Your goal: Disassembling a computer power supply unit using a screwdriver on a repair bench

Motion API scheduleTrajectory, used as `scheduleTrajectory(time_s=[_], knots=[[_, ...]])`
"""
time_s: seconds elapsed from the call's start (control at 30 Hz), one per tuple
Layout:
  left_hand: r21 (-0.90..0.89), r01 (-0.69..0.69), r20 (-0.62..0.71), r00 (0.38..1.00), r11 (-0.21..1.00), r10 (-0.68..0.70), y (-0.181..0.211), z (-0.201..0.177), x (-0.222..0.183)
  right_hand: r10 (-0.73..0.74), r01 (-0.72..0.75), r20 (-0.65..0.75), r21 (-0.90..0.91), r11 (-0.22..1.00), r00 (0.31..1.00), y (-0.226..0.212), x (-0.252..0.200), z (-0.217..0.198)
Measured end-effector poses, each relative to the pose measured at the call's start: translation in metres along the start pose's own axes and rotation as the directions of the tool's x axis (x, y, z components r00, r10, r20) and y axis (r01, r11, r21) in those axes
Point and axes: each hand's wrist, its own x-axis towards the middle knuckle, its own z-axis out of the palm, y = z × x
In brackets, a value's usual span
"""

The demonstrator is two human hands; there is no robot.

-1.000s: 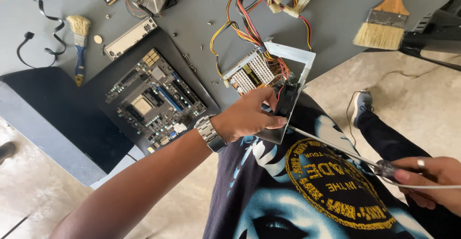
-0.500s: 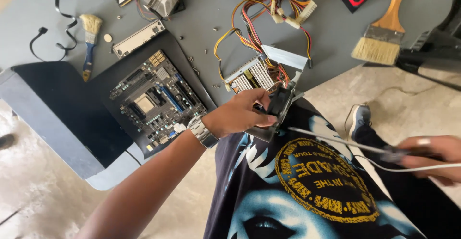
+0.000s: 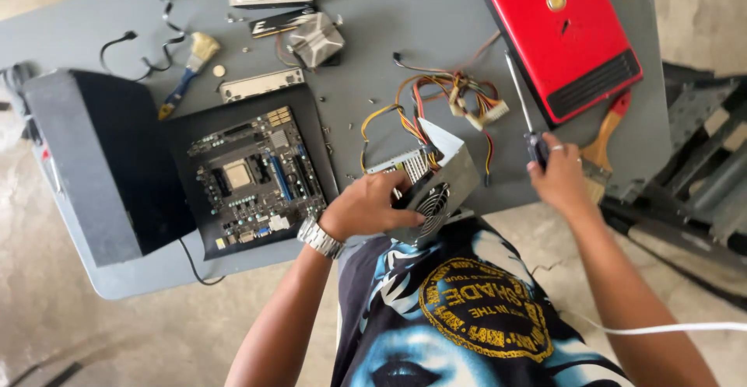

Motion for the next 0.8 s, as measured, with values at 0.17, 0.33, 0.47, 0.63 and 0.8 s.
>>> scheduleTrajectory(time_s=[0.17,0.33,0.47,0.63,0.8], knots=[[-0.064,0.012,-0.097,0.995,0.998,-0.018,-0.037,-0.012,0.024,-0.352,0.409,-0.227,0.295,0.864,0.908,-0.085,0.001,-0.034],[-0.171,0.024,0.039,0.999,0.985,-0.018,-0.044,-0.024,0.044,-0.422,0.172,0.263,0.637,0.751,0.868,-0.165,-0.01,-0.054],[-0.123,-0.048,0.103,0.993,0.991,0.061,-0.048,-0.023,0.066,-0.405,0.182,0.38,0.503,0.845,0.832,-0.17,-0.012,-0.026],[-0.113,-0.067,0.03,0.997,0.991,0.07,-0.03,-0.031,0.056,-0.442,0.286,0.17,0.554,0.782,0.881,-0.189,-0.033,-0.021],[-0.054,-0.043,-0.061,0.997,0.998,0.04,-0.004,-0.039,0.049,-0.278,-0.06,0.345,0.717,0.695,0.896,-0.201,-0.046,-0.048]])
